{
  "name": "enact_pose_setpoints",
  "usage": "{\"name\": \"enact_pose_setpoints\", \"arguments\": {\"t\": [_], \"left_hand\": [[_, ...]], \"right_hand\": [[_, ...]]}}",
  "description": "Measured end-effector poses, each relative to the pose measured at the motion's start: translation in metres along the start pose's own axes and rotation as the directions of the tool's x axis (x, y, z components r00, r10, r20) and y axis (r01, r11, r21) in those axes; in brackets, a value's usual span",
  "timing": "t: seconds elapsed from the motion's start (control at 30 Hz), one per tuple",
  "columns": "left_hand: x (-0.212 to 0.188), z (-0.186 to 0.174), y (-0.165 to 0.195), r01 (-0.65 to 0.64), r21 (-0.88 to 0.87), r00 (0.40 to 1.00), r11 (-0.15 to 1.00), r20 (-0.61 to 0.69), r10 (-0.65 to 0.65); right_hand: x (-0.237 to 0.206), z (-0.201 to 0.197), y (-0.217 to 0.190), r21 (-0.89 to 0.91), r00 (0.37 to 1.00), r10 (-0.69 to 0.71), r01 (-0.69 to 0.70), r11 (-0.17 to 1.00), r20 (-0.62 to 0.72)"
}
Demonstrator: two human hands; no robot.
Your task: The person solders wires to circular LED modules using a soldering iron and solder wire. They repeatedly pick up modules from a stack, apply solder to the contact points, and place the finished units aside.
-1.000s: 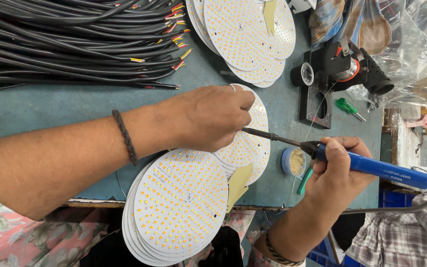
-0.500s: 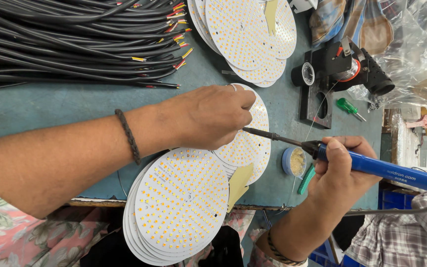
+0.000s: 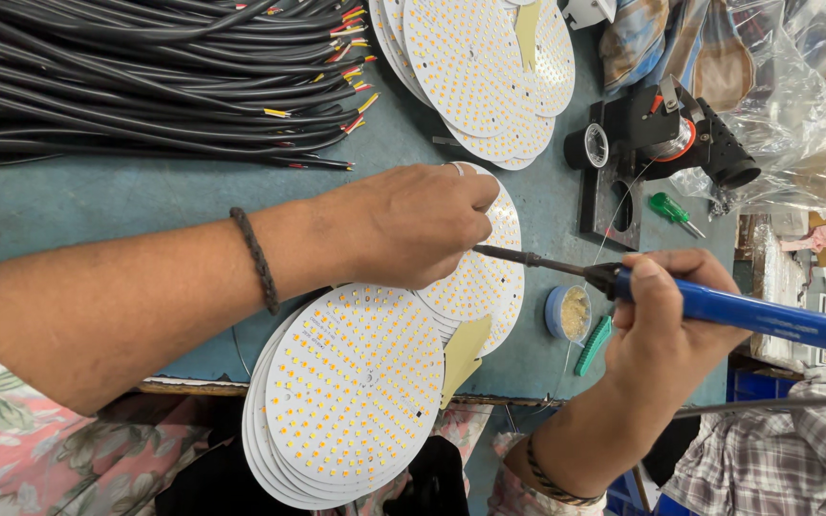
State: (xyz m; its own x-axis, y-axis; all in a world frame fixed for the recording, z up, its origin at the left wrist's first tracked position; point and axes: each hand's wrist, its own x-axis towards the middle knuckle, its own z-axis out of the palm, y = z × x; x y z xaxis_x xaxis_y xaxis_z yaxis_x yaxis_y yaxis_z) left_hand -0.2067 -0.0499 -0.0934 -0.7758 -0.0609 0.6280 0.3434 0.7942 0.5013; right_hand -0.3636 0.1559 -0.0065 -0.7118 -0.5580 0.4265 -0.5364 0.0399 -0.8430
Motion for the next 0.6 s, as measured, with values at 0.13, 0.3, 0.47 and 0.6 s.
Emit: {"name": "enact_pose_setpoints", "arguments": {"t": [0.13,0.3,0.47,0.6], "left_hand": [[0.006,-0.019,0.001,-0.079,0.017,0.991,0.997,-0.107,0.08],[0.006,-0.057,0.021,-0.06,0.084,0.978,0.995,-0.193,0.075],[-0.063,-0.056,0.091,0.13,0.182,0.979,0.975,-0.179,-0.097],[-0.103,-0.045,0.132,0.268,0.14,0.951,0.953,-0.195,-0.239]], "right_hand": [[-0.007,-0.005,-0.008,0.078,0.987,-0.106,0.116,0.99,-0.123],[-0.033,-0.012,-0.022,0.172,0.966,-0.148,0.186,0.967,-0.211],[-0.081,-0.029,-0.011,0.232,0.969,-0.099,0.152,0.961,-0.228],[-0.119,-0.036,0.016,0.259,0.985,-0.128,0.154,0.954,-0.112]]}}
